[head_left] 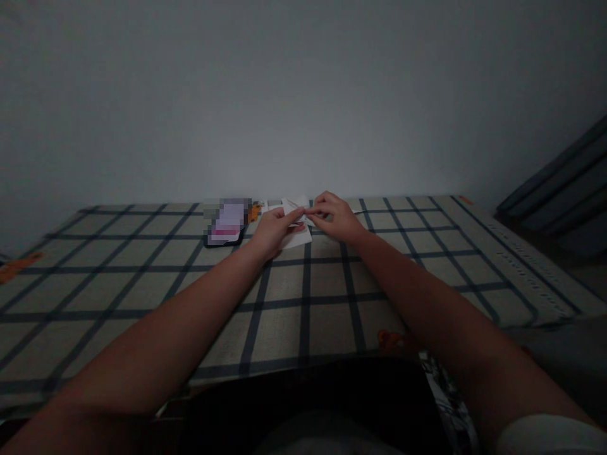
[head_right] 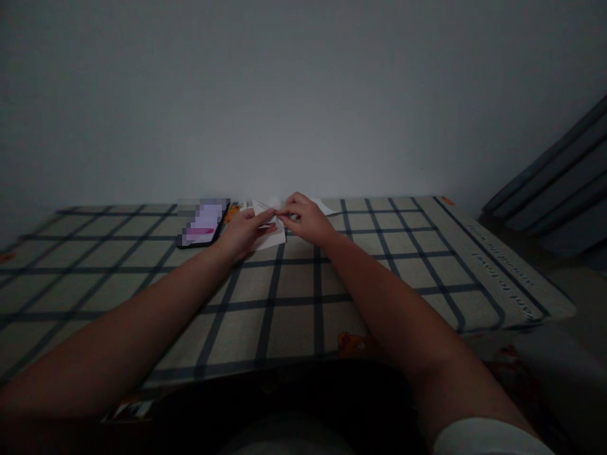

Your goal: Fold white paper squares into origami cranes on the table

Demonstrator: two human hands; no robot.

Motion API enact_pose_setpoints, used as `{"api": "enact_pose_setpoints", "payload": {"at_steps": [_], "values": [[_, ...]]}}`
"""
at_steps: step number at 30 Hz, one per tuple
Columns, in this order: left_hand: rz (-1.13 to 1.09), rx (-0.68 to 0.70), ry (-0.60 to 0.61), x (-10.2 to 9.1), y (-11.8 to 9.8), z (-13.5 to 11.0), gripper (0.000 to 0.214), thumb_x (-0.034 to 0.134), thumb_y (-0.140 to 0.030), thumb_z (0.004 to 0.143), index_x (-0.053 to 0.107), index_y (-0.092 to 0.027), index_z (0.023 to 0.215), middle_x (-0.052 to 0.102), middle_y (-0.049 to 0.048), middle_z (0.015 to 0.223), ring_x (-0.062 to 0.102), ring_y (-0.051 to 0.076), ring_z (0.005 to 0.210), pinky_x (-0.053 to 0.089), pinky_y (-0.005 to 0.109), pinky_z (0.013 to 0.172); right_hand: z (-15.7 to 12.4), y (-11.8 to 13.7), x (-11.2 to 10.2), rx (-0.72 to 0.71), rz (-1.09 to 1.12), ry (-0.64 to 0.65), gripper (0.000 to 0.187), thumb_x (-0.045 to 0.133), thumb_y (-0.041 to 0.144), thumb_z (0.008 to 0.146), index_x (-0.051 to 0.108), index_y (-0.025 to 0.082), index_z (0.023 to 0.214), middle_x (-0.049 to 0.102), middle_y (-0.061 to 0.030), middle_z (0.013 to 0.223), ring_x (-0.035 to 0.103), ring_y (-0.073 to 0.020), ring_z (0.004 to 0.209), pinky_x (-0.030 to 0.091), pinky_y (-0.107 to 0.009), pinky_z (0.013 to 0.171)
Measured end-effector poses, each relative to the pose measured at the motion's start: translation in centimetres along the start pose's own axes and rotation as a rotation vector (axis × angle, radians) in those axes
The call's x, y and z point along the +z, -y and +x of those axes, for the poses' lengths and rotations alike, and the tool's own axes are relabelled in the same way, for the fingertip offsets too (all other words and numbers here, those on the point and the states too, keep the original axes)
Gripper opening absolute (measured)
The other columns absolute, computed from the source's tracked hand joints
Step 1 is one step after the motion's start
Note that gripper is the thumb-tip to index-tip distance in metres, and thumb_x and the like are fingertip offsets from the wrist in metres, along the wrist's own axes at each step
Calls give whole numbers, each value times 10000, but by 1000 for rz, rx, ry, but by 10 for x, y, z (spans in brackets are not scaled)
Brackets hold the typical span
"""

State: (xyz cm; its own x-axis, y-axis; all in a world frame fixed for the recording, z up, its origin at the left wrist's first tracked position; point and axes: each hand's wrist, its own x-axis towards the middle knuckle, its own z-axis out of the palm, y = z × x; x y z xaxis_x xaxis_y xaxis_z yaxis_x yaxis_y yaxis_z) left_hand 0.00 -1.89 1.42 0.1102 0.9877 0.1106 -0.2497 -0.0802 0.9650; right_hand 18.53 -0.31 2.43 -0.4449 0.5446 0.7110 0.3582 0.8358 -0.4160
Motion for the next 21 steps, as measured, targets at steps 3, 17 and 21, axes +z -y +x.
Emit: {"api": "enact_pose_setpoints", "payload": {"at_steps": [3,17,21], "values": [[81,8,-21,-4,0,4,382,836,-422,626,723,-126,839,720,70,895,631,118,718,525,254,727,2,1,1,56,61,-27,164,602,306,888,707,186,849,558,-40,871,534,-148,819,444,-288,718],[644,24,85,-4,-17,-7,327,734,-442,702,710,-116,706,670,59,633,563,136,537,397,248,518,3,4,3,540,523,188,272,663,413,811,680,141,828,641,-24,782,553,-112,679,469,-243,621],[405,-24,114,-4,-12,-2,362,781,-409,659,743,-129,886,726,88,834,626,154,662,467,265,609,5,2,4,573,545,58,268,668,411,803,695,151,861,660,-34,821,557,-114,689,463,-233,604]]}}
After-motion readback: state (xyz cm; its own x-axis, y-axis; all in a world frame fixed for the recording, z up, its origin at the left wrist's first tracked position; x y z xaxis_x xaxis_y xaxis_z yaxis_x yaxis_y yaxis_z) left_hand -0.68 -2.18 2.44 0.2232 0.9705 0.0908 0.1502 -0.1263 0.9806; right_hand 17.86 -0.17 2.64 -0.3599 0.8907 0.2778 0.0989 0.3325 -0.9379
